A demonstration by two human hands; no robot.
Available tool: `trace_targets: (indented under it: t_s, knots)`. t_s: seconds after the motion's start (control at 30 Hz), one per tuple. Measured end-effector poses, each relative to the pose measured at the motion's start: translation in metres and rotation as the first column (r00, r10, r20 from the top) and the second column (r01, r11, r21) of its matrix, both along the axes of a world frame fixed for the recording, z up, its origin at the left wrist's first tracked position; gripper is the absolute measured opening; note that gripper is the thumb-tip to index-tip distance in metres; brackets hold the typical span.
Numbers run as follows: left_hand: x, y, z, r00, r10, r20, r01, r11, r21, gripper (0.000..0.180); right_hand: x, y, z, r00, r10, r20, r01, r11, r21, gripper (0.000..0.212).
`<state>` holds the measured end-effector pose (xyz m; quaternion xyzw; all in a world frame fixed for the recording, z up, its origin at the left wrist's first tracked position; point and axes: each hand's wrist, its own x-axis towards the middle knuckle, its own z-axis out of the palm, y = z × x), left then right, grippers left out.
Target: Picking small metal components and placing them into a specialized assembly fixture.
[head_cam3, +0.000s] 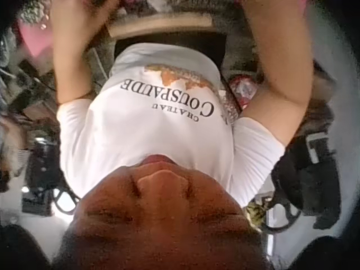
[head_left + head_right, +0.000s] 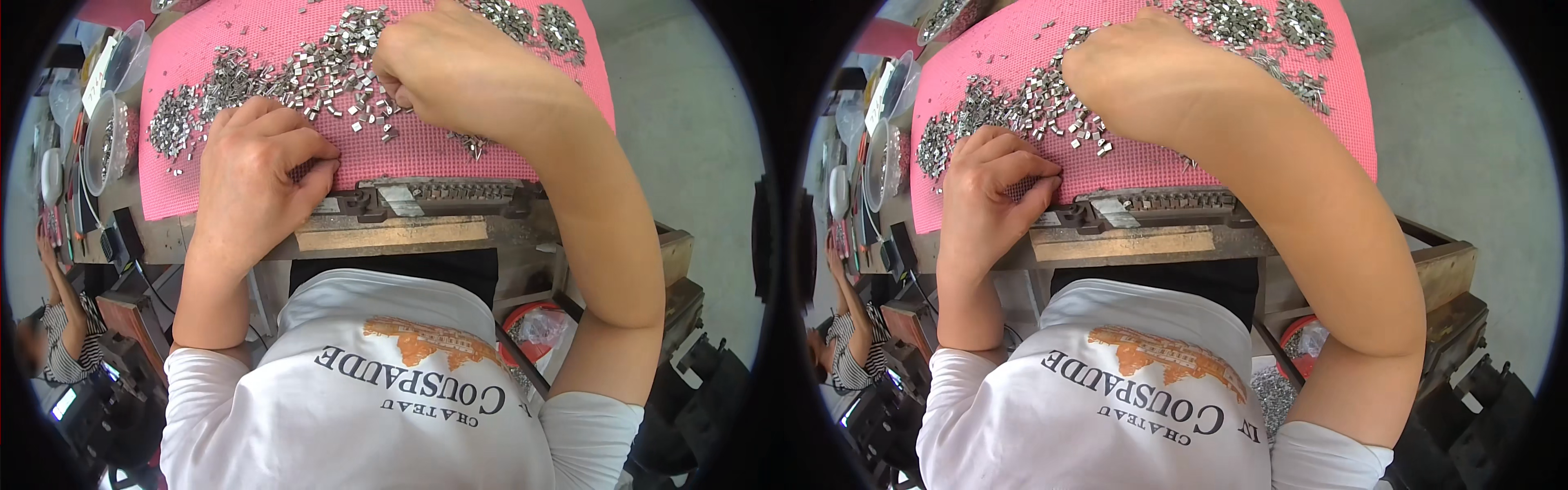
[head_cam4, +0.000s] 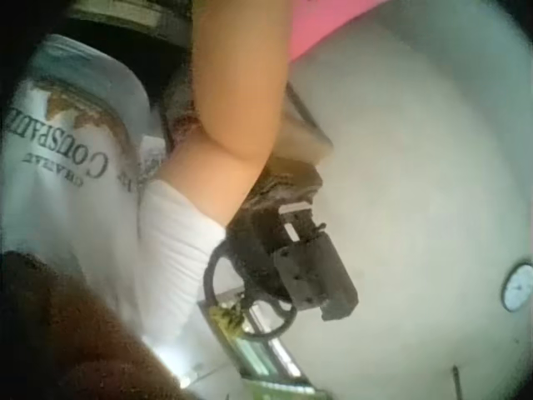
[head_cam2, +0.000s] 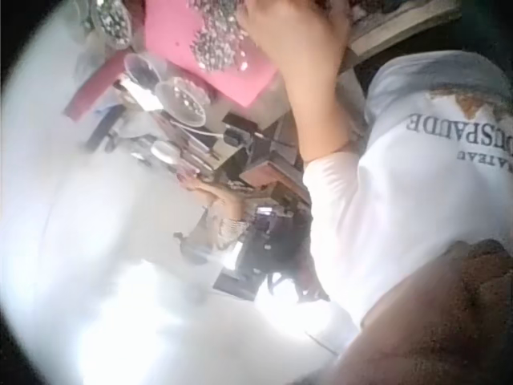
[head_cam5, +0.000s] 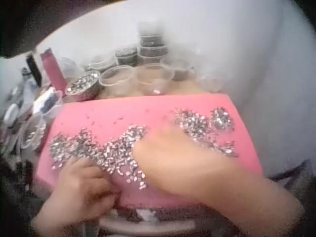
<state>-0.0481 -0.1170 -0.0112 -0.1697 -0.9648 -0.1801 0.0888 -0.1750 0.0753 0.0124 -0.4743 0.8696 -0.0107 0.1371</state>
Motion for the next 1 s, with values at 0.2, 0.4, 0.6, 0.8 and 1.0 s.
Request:
trace_targets:
  t_s: [0.2, 0.4, 0.6, 0.8, 1.0]
  knots:
    - [0.002, 0.001, -0.007, 0.997, 0.031, -0.072, -0.027, 0.998, 0.063, 0.008, 0.015, 0.001, 0.000, 0.996, -0.076, -0.050, 0.080, 0.994, 0.076, 0.016]
    - [0.008, 0.025, -0.007, 0.987, -0.017, -0.158, 0.048, 0.980, 0.195, 0.011, 0.072, 0.081, -0.023, 0.965, -0.262, 0.024, 0.226, 0.778, -0.587, 0.006]
    - [0.008, 0.065, -0.014, 0.959, -0.128, -0.254, 0.190, 0.952, 0.239, 0.016, 0.109, 0.102, -0.027, 0.916, -0.371, 0.154, 0.389, 0.722, -0.573, 0.006]
    - [0.007, 0.087, -0.027, 0.936, -0.162, -0.313, 0.231, 0.953, 0.197, 0.018, 0.126, 0.100, -0.034, 0.908, -0.418, 0.021, 0.345, 0.719, -0.604, 0.015]
    - [0.008, 0.093, -0.032, 0.929, -0.174, -0.327, 0.225, 0.966, 0.124, 0.021, 0.128, 0.091, -0.046, 0.870, -0.438, -0.225, 0.208, 0.741, -0.639, 0.013]
